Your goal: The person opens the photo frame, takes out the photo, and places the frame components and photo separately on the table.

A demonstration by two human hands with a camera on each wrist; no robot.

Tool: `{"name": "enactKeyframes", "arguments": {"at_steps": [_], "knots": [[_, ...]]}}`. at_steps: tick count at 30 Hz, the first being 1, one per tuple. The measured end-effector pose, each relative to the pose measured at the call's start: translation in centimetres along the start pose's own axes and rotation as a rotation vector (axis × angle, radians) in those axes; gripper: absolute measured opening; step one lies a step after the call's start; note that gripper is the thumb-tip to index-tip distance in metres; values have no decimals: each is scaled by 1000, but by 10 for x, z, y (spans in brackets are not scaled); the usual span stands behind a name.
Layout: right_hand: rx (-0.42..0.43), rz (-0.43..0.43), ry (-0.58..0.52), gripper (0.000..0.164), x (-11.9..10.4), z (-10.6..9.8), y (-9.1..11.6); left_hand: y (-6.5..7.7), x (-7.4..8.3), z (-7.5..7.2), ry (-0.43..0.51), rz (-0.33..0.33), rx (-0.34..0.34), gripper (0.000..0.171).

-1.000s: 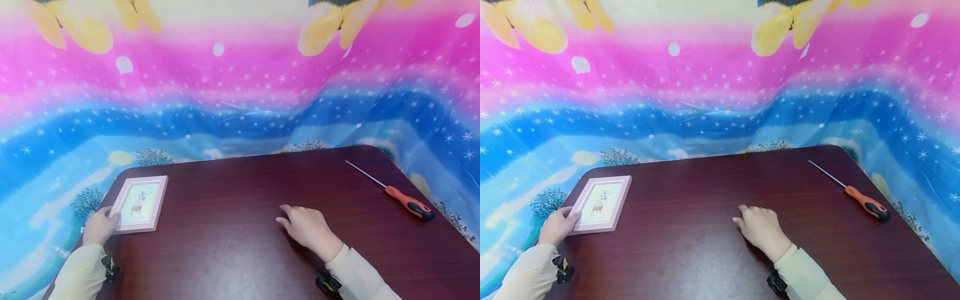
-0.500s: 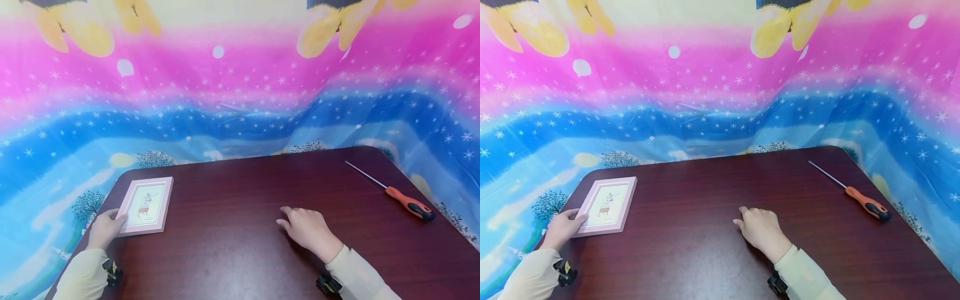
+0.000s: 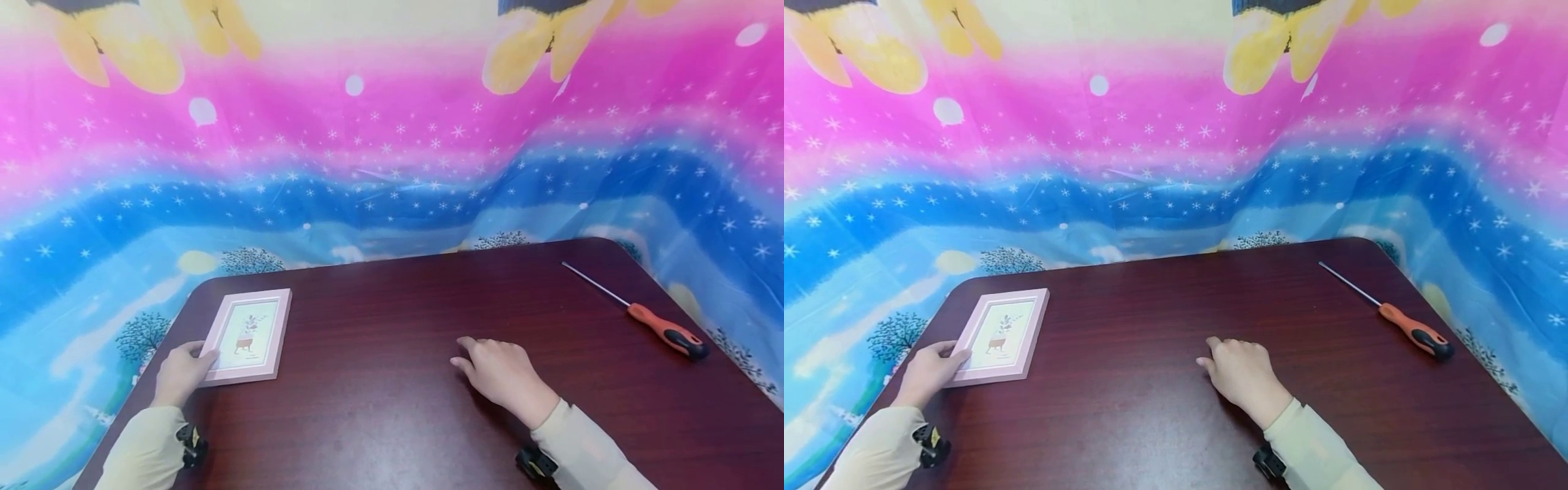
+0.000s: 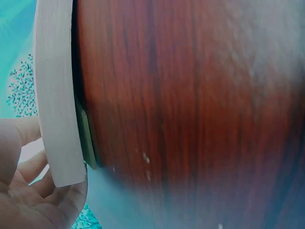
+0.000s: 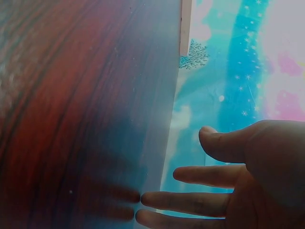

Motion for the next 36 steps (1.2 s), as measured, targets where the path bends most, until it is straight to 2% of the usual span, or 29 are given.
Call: {"name": "enactKeyframes", "arguments": {"at_steps": [7,15,22,36], "knots": [[4,0,-2,40,-1,0,1,3,9,4,11,-13,-7,58],[13,1,-2,36,0,2,2,3,21,14,-6,8,-17,56],[34,-8,12,33,1,4,1,4,35,23,20,36,-35,57],[48,-13,23,35,2,2,0,3,63,39,32,102,-43,53]]}}
Point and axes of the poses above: each hand's wrist, its own y-axis away from the middle knuckle, its own z-axis out of the palm, x = y × z, the point moved 4 cm from there along -y, towards the middle knuckle, and after that the axes turned 2 degrees about -x, right-handed, at the moved point
